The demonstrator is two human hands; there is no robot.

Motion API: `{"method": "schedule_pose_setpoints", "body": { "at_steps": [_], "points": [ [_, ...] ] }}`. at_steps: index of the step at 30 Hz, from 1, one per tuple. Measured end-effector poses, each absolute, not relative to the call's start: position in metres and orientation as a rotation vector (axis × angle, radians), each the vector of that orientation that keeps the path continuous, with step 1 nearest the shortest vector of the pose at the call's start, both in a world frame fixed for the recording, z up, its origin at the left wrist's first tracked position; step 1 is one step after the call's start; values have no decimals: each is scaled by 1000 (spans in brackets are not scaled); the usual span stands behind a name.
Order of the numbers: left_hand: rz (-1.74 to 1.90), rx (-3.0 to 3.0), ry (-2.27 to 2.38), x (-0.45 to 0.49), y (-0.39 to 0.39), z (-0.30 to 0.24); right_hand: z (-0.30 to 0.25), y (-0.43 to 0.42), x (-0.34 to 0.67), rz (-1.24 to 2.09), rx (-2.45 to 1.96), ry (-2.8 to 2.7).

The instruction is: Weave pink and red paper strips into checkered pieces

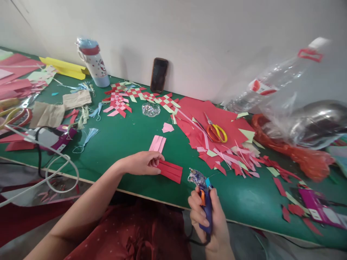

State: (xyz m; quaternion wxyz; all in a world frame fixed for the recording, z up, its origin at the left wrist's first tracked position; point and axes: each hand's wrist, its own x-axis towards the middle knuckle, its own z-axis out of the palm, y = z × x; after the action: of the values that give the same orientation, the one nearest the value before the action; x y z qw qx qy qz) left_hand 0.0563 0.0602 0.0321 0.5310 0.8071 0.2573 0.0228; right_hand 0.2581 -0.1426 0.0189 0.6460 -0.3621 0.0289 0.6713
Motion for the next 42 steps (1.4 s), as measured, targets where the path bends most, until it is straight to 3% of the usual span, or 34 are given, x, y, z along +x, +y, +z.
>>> {"method": "schedule_pose_setpoints", "body": {
  "at_steps": [35,42],
  "points": [
    [62,2295,631,67,45,31,24,-154,255,1155,-1395,-369],
    [16,2202,641,64,56,37,20,-165,256,1160,-1570,-787]
  ]
}}
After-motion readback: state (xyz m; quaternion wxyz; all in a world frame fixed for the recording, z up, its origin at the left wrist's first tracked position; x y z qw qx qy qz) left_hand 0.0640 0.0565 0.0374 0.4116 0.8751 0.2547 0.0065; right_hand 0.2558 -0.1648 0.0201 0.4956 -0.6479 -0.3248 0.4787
